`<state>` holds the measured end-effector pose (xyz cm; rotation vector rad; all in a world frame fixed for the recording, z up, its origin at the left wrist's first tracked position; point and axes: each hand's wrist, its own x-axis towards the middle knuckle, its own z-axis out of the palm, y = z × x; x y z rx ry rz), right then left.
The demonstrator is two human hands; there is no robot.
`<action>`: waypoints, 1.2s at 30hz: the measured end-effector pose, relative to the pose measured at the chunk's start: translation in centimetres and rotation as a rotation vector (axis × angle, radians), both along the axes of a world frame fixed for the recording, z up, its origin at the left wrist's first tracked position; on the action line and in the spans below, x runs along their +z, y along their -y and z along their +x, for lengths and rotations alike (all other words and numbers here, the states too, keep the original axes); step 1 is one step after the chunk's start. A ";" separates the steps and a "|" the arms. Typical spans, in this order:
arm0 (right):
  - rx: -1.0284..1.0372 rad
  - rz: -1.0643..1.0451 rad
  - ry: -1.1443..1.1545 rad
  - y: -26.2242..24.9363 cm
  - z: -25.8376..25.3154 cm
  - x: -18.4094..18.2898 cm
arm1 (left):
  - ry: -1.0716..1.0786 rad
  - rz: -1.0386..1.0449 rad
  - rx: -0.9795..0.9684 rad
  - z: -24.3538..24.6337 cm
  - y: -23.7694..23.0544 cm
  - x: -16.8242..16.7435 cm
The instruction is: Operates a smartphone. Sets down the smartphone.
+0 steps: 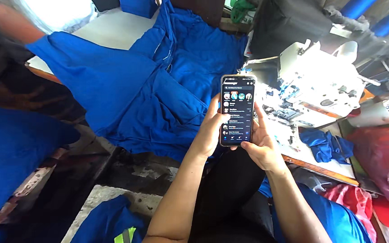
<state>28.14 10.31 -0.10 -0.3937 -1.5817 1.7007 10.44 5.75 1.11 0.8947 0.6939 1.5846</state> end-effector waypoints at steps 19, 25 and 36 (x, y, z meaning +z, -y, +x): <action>-0.009 -0.020 -0.026 0.3 0.1 0.3 | -0.061 0.054 -0.031 0.0 0.3 0.3; 0.006 -0.066 -0.062 0.3 0.1 0.2 | 0.003 0.071 -0.109 -0.7 0.1 -0.3; -0.075 -0.059 -0.013 0.6 -0.1 0.3 | 0.049 0.114 -0.190 -1.0 -0.3 -0.8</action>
